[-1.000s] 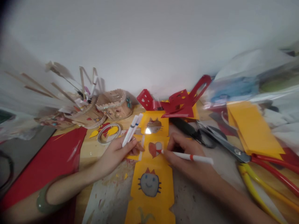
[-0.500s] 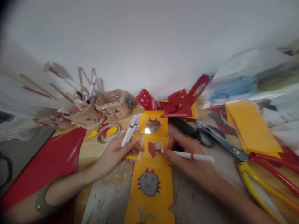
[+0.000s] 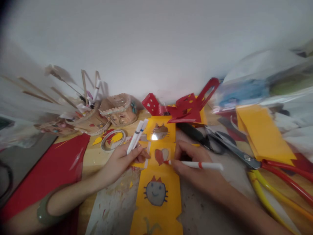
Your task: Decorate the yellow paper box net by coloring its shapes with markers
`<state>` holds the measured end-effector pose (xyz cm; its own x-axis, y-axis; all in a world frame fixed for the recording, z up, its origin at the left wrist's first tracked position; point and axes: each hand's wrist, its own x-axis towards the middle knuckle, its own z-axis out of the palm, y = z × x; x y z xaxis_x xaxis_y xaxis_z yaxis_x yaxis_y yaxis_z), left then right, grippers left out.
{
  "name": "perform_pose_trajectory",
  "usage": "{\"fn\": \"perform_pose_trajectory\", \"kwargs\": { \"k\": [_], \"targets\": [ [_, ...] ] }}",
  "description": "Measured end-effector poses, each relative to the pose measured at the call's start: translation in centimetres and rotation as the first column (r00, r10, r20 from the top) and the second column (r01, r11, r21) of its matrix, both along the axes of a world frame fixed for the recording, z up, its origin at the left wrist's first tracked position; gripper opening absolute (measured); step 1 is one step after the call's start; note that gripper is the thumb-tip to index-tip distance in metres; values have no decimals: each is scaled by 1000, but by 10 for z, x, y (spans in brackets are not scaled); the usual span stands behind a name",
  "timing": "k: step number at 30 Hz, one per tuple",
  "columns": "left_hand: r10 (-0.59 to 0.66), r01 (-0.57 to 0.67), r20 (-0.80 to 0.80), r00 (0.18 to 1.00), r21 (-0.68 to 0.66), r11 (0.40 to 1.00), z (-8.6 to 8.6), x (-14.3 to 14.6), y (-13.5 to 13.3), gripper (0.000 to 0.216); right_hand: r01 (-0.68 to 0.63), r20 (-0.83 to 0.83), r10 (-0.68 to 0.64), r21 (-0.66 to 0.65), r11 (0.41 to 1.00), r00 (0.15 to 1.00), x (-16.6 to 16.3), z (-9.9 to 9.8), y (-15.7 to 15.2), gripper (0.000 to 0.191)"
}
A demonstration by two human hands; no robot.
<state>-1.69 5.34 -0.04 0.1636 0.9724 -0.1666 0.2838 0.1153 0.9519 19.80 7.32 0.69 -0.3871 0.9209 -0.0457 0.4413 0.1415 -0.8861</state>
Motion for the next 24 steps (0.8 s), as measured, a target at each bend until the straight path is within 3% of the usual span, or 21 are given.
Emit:
{"fn": "perform_pose_trajectory", "kwargs": {
  "k": [10,24],
  "targets": [
    [2,-2,-17,1000,11,1000,-1,-1,1,34,107,28,-108,61,992,994,0,-7,3,23],
    [5,-5,-5,1000,10,1000,-1,-1,-1,33,90,78,-94,49,995,993,0,-6,2,26]
  ]
}}
